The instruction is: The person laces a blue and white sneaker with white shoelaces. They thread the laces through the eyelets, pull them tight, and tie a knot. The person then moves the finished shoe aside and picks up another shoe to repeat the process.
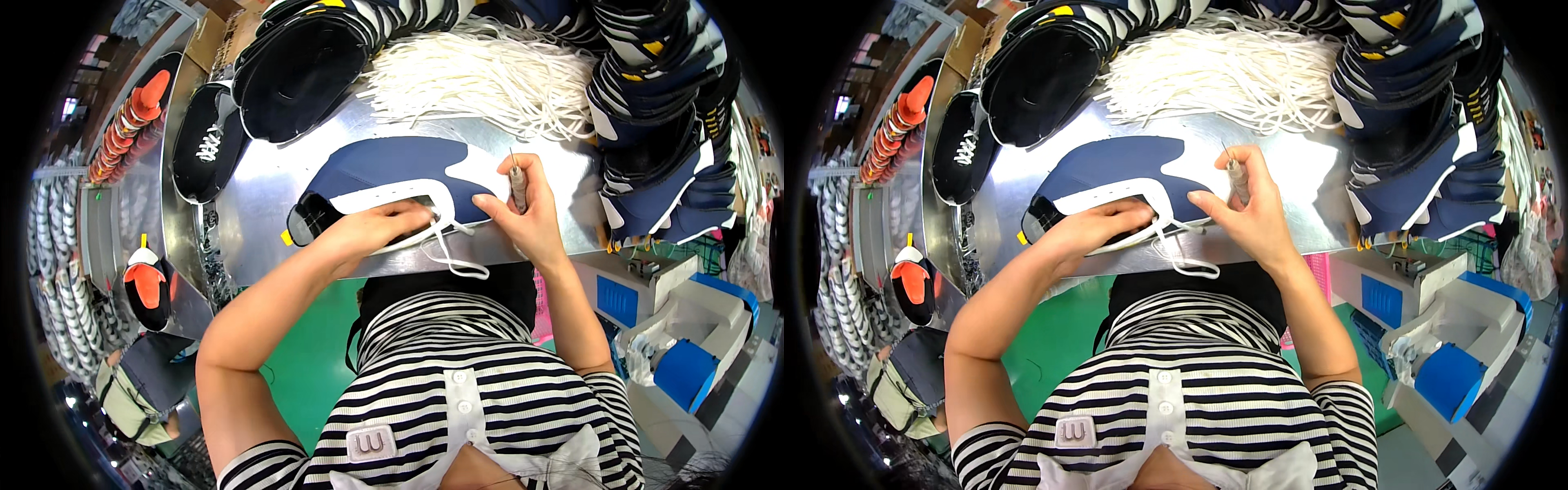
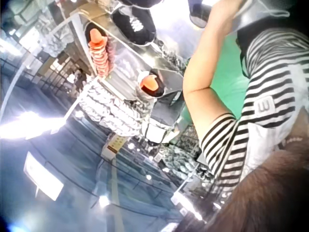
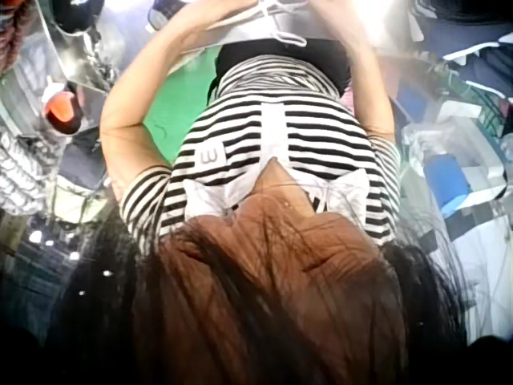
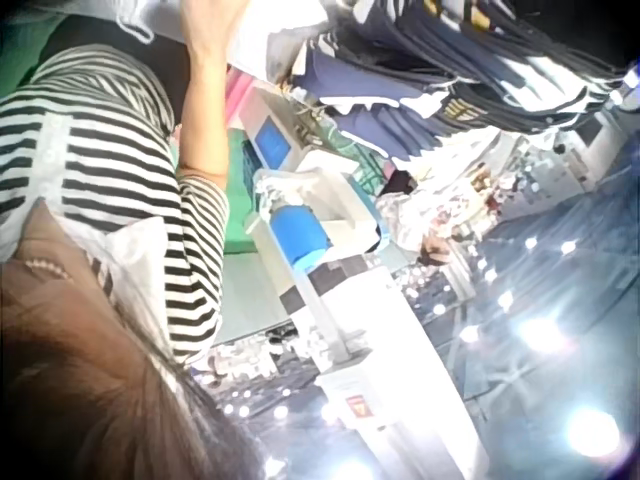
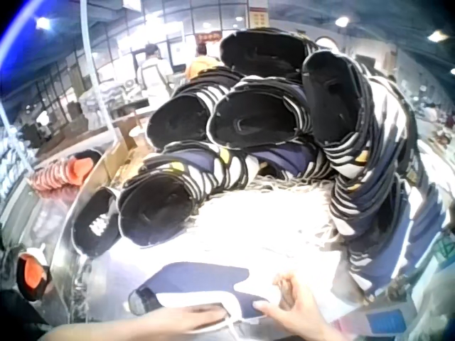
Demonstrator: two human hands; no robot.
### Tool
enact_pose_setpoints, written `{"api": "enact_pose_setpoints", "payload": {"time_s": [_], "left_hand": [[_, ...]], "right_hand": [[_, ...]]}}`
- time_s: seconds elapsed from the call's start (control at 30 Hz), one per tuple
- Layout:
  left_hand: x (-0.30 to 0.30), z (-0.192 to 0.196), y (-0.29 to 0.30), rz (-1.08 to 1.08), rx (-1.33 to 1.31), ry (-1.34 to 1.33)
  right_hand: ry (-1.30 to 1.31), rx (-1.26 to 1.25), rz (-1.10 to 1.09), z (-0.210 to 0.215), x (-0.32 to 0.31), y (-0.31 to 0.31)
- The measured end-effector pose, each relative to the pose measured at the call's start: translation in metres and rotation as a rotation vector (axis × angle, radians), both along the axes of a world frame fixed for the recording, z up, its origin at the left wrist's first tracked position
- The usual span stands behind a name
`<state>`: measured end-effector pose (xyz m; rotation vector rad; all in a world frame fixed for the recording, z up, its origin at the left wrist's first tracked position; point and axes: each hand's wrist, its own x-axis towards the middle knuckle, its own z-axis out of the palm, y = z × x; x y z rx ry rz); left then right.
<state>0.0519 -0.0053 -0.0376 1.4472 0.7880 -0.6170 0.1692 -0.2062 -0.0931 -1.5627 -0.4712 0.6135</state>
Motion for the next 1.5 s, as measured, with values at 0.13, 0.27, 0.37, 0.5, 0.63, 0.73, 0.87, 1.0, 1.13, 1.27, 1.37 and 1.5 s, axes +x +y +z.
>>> {"api": "enact_pose_setpoints", "payload": {"time_s": [0.13, 0.27, 0.37, 0.5, 0.63, 0.73, 0.87, 1.0, 1.13, 1.27, 1.37, 1.5], "left_hand": [[0.003, -0.034, 0.004, -0.067, 0.148, -0.303], [-0.002, -0.052, 0.015, -0.037, 0.647, -0.515], [-0.005, -0.059, 0.011, -0.012, 0.364, -0.585], [0.008, -0.045, 0.01, 0.037, 0.225, -0.52], [-0.003, -0.031, 0.028, -0.172, 0.918, -0.681], [-0.023, 0.003, 0.049, -0.174, 1.192, -0.812], [-0.095, 0.021, 0.137, -0.015, 1.734, -0.601], [-0.193, 0.021, 0.218, 0.074, 1.936, -0.259], [-0.094, 0.024, 0.089, 0.258, 1.159, -0.689], [-0.023, 0.056, -0.007, -0.225, 0.539, -1.136], [0.004, 0.027, -0.004, -0.109, 0.775, -1.082], [0.024, 0.018, -0.024, -0.292, 0.968, -1.126]], "right_hand": [[-0.013, 0.01, -0.011, -0.01, -0.001, 0.003], [0.17, 0.062, -0.152, -0.022, 0.0, 0.001], [0.25, 0.051, -0.132, -0.019, 0.001, 0.002], [0.199, 0.019, -0.078, -0.025, 0.008, 0.0], [0.208, 0.088, -0.097, -0.025, -0.002, 0.002], [0.271, 0.098, -0.148, -0.013, -0.003, -0.003], [0.349, 0.218, -0.203, -0.006, 0.004, -0.021], [0.355, 0.226, -0.271, -0.008, 0.015, -0.039], [0.188, 0.011, -0.192, -0.034, 0.019, -0.032], [-0.738, -0.294, -0.201, -0.028, 0.019, -0.024], [-0.425, -0.087, -0.276, -0.02, 0.032, -0.035], [-0.246, 0.063, 0.015, 0.018, 0.005, -0.022]]}}
